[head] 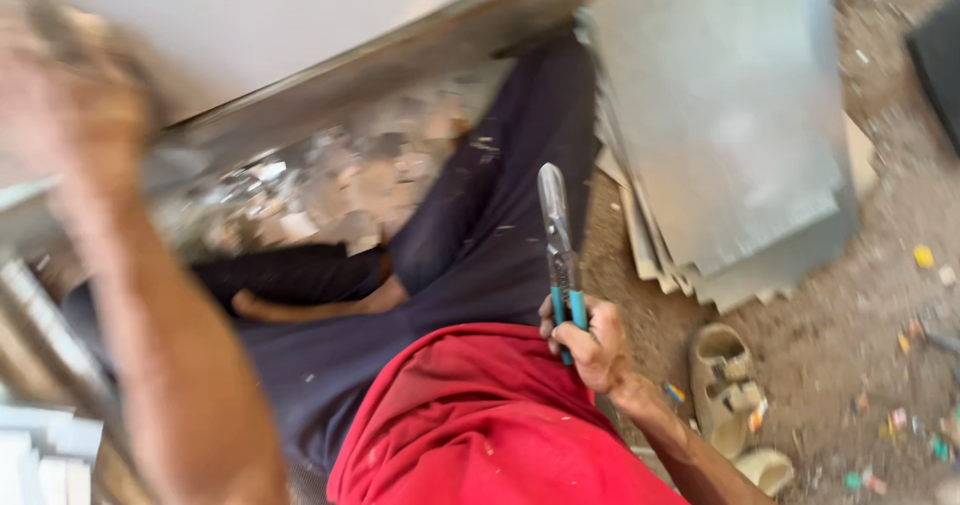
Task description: The person uses hand shears to cut small rectangular pieces from the edge of a large metal sheet while sitting on the floor.
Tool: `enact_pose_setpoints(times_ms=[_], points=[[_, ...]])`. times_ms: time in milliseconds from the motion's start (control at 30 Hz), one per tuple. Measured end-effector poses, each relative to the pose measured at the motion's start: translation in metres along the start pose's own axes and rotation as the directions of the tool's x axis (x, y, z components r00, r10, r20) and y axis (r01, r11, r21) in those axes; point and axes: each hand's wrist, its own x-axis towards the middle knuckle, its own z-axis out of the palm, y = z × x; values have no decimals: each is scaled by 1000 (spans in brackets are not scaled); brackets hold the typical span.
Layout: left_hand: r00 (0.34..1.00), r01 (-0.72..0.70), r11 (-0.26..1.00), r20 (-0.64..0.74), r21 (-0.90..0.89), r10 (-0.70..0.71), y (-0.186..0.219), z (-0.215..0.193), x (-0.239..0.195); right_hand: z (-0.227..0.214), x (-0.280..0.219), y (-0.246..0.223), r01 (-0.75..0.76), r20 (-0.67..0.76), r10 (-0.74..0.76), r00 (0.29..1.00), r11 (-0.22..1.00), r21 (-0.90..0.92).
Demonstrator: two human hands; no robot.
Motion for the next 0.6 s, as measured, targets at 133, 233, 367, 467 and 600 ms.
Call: enact_pose_setpoints(times_ms=[133,233,367,467,600], points=[[936,293,850,312,-438,-162,50,-31,-51,26,19,-23,29,100,-16,995,992,-125],[950,307,725,240,-616,-198,47,-78,-72,38,24,-38,58,170,-16,985,969,-241],[690,493,552,-84,-672,-719,-18,-92,-92,50,28,-50,197,239,-107,965,898,-394],[867,434,768,-12,-470,-498,-67,-93,-92,65,31,-55,202,309,-80,948,900,-386],[697,585,434,151,-685,-701,-58,-109,-70,88,35,-64,258,363,-118,925,894,-367]])
